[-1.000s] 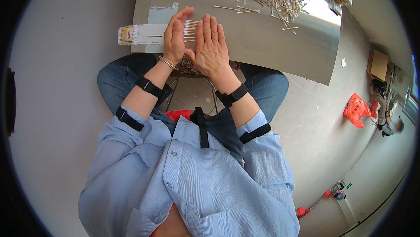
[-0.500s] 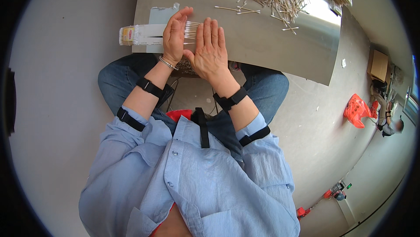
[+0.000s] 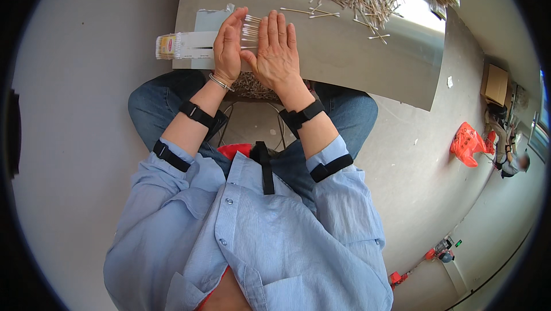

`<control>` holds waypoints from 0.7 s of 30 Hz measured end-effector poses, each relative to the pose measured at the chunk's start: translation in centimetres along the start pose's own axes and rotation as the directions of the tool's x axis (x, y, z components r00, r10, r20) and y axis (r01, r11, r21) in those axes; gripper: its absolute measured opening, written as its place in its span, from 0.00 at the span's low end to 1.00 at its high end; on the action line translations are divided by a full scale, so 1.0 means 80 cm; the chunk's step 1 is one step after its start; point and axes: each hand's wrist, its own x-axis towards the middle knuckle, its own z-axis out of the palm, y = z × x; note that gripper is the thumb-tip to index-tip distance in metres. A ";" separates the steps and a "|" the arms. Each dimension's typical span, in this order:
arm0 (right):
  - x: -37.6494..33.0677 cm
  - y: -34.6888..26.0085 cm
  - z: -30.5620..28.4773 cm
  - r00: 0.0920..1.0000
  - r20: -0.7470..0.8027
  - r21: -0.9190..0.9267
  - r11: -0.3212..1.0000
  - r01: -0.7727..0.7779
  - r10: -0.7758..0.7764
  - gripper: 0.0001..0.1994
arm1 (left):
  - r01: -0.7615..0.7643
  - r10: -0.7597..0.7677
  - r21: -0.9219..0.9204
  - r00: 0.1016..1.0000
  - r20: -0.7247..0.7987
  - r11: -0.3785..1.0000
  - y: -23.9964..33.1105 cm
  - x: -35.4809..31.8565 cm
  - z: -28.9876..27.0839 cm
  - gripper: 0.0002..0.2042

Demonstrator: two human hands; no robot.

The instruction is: Gathering and packaging cotton swabs into small plastic bags.

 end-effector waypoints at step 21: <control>0.006 0.018 -0.003 0.940 -0.277 0.774 0.626 0.094 0.201 0.20 | -0.022 0.021 0.064 1.000 0.016 0.998 -0.003 0.003 -0.004 0.26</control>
